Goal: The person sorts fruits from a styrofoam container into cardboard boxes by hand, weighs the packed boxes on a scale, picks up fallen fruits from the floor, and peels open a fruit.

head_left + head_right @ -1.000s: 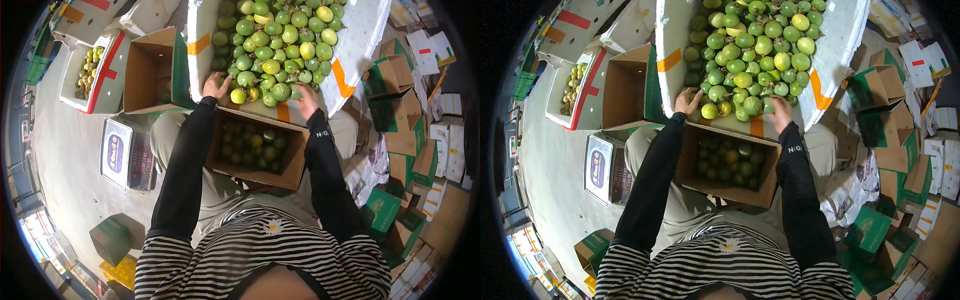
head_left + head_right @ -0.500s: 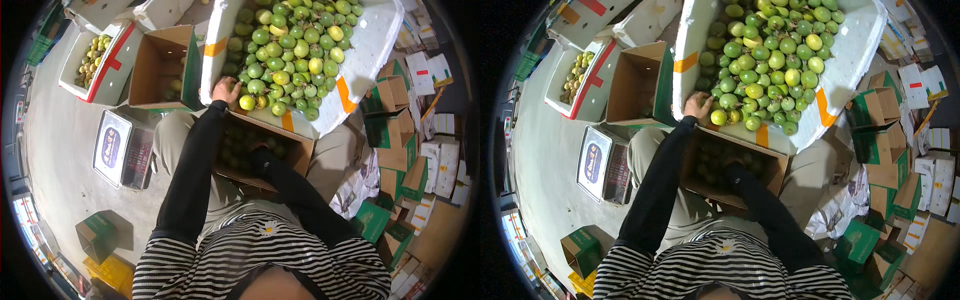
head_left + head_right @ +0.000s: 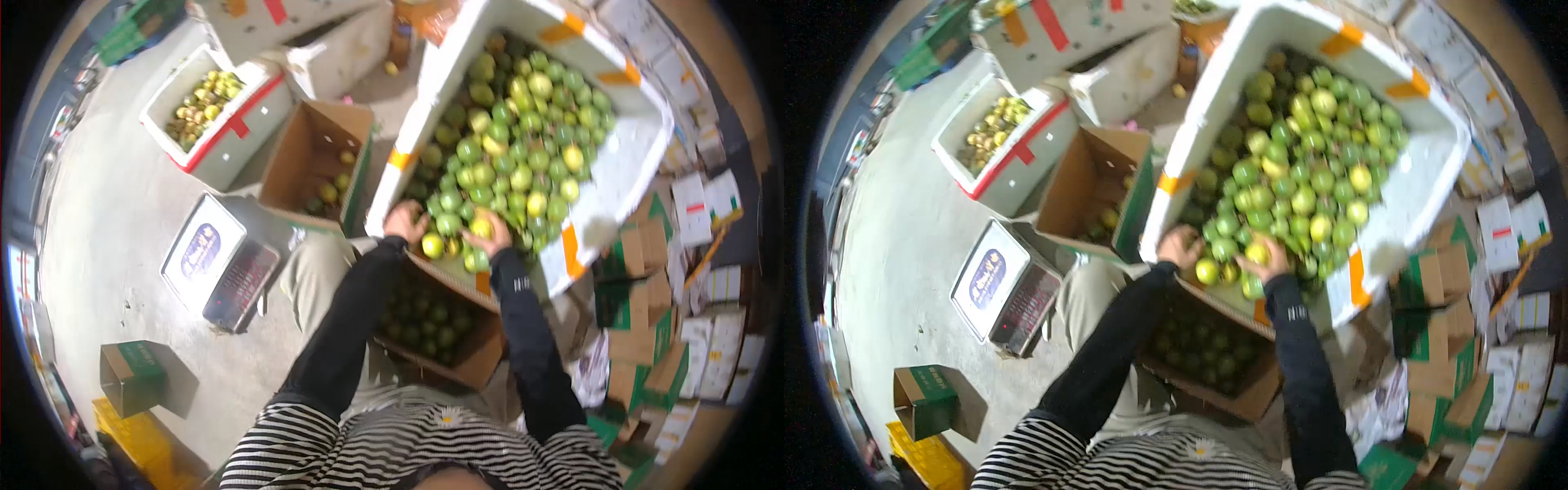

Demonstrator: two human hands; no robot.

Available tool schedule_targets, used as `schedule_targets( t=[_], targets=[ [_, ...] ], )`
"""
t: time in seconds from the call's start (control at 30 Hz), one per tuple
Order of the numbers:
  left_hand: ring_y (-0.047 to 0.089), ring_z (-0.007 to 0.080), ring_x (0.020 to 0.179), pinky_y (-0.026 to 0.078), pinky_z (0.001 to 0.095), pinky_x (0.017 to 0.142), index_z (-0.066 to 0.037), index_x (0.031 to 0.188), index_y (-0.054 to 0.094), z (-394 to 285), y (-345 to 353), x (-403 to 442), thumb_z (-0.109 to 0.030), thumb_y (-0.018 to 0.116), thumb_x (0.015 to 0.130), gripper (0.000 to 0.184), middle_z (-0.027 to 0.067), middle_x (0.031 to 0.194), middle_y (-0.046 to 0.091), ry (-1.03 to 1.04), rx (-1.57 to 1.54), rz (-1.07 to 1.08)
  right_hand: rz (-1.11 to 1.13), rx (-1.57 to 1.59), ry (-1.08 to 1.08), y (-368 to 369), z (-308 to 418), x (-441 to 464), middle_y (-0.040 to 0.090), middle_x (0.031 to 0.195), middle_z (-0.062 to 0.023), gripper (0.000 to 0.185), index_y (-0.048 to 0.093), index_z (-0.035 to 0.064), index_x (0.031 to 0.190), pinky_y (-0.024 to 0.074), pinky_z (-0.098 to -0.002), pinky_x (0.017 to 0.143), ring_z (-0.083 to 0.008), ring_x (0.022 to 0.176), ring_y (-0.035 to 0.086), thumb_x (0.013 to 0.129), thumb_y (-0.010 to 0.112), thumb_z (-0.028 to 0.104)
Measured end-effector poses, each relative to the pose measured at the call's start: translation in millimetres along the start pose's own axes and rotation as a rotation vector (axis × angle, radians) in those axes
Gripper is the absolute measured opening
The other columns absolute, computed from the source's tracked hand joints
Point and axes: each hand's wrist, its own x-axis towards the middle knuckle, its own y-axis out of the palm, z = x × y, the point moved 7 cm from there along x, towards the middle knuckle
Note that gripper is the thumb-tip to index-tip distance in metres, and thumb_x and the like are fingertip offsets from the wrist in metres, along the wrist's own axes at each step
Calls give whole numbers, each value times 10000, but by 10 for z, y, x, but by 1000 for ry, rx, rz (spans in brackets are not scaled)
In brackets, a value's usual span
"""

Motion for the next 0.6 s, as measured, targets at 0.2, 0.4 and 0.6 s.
schedule_targets(
  t=[0.2,0.4,0.6],
  targets=[
    [528,337,853,419,395,756,-47,878,546,77,69,-25,-293,589,695,310,179,876,550,13,-54,-32,112,1536,247,163,876,-542,478,1138,-141,458,383,68,1219,489,-322,706,-228,864,555,816,463,271],
    [519,335,852,420,390,741,-40,872,530,-6,3,-41,-274,589,693,301,174,882,533,16,-91,-4,402,1426,-171,-9,3938,2252,352,1252,-182,659,275,-33,1235,358,-372,926,-247,1154,370,833,414,470],
    [528,326,854,428,389,749,-47,905,530,14,22,-36,-289,584,693,326,174,890,539,-35,-54,46,163,684,-430,39,5162,2790,266,1271,-158,810,196,23,1257,326,-435,919,-320,1117,367,690,647,384]
  ],
)
